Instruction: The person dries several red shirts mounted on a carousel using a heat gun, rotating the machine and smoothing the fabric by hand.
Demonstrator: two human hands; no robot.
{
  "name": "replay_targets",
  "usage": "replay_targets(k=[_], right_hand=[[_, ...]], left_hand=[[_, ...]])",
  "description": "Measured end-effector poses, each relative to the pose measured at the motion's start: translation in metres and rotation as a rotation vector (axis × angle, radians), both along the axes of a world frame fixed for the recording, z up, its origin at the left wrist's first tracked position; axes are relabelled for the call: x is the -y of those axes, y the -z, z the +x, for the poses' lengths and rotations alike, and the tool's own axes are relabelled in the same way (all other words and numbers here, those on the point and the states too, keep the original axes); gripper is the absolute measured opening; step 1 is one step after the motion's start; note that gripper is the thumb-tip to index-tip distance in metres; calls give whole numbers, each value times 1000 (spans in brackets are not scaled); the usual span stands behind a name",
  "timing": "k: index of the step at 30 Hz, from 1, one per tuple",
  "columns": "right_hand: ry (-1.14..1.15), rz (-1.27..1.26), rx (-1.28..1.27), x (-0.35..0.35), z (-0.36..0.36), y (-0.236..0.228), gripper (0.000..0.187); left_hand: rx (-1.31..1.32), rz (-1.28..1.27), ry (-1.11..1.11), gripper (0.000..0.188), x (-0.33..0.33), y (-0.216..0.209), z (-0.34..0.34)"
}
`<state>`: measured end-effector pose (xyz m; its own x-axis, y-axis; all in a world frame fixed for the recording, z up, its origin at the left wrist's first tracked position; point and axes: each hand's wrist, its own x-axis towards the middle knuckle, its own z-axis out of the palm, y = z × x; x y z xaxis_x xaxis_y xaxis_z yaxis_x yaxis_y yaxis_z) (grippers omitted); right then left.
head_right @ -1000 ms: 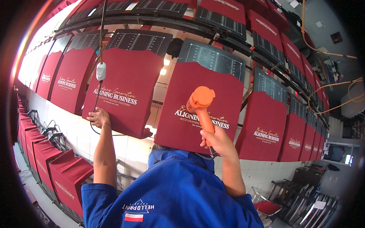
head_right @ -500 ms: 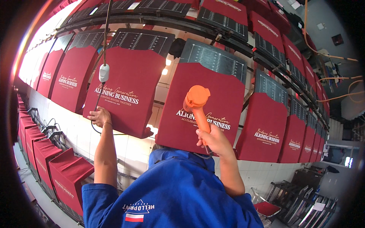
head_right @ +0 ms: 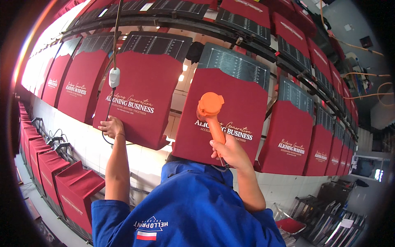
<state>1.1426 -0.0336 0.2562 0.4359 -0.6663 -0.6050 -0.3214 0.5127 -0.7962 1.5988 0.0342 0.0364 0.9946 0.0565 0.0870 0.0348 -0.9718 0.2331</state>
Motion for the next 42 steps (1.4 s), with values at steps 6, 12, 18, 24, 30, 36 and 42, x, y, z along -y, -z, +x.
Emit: replay_targets(k=[6,12,18,24,30,36,42], right_hand=[[-1,-10,-21,-4,10,-3,23],[65,-7,-6,-4,15,-6,25],[194,-29,-23,2,21,0,23],[252,-30,-16,-4,24,-2,24],[184,24,21,-16,25,-7,25],[211,20,1,-47,25,-7,21],[241,-17,-6,-58,24,-3,21]], left_hand=[[-16,-8,8,66,2,-1,-1],[-30,-44,26,66,1,-9,-3],[-85,-91,56,63,-5,-14,-5],[-94,-141,81,62,-7,-20,-8],[-77,-156,106,61,-13,-19,-9],[-88,-207,127,60,-13,-19,-8],[-65,-201,146,60,-16,-15,-6]])
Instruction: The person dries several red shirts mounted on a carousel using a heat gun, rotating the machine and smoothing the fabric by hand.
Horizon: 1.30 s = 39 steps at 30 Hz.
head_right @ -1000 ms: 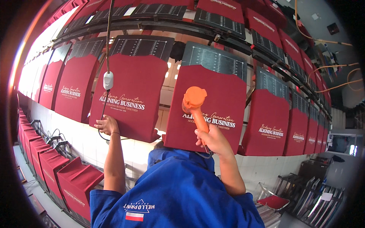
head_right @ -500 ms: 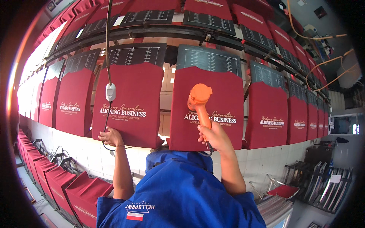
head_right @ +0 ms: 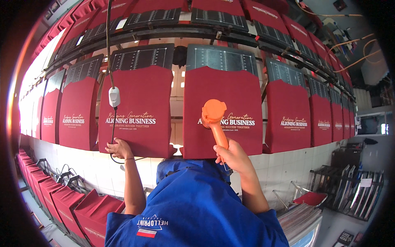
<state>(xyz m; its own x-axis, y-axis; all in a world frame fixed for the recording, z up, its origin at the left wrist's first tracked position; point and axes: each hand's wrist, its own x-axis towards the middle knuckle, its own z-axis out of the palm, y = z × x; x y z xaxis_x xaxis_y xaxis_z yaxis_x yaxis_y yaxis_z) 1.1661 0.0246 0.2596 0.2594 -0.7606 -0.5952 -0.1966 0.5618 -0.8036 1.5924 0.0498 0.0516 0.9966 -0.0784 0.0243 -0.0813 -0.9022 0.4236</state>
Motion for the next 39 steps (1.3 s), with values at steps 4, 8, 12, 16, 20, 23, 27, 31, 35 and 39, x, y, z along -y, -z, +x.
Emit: replay_targets(k=[4,8,12,16,20,23,27,31,35,39], right_hand=[[23,23,33,2,-4,-3,21],[21,29,17,2,-5,-5,20],[26,-11,-32,-2,-5,-2,20],[47,34,-5,-1,-14,-5,19],[67,33,-5,-2,-21,-7,20],[87,11,-14,-6,-24,-3,21],[98,48,-7,-3,-34,-6,20],[132,8,4,-9,-39,-1,21],[149,10,2,-9,-47,-2,21],[167,28,10,-9,-57,-3,21]], left_hand=[[-25,-26,9,60,0,-3,-3],[41,-16,14,59,-2,1,0],[-13,-34,13,57,0,-1,-1],[1,-27,14,56,-2,0,-1],[-15,-36,5,57,-2,0,-1],[-33,-37,34,61,-2,-1,-2],[67,-47,141,67,-17,17,9],[67,-133,247,73,-33,24,12],[50,-248,340,75,-54,28,16],[10,-228,370,73,-64,22,12]])
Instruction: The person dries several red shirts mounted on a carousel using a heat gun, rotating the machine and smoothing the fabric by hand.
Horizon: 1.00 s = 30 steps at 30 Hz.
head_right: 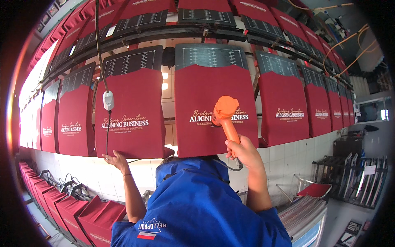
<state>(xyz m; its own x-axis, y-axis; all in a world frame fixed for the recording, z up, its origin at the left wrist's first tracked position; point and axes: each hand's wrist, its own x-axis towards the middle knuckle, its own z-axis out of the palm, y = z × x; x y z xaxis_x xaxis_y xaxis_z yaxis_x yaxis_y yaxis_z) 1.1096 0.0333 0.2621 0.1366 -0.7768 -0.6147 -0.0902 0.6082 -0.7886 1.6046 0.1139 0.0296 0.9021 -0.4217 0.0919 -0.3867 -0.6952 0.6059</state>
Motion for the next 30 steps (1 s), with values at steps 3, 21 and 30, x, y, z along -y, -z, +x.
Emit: replay_targets(k=[3,21,30], right_hand=[[19,-31,-6,-2,-1,2,21],[54,3,26,0,-44,-4,23],[97,-59,-6,-4,-59,11,24]], left_hand=[[50,22,24,72,-13,6,-4],[212,-1,1250,62,104,-58,-258],[357,135,1303,68,161,-34,-324]])
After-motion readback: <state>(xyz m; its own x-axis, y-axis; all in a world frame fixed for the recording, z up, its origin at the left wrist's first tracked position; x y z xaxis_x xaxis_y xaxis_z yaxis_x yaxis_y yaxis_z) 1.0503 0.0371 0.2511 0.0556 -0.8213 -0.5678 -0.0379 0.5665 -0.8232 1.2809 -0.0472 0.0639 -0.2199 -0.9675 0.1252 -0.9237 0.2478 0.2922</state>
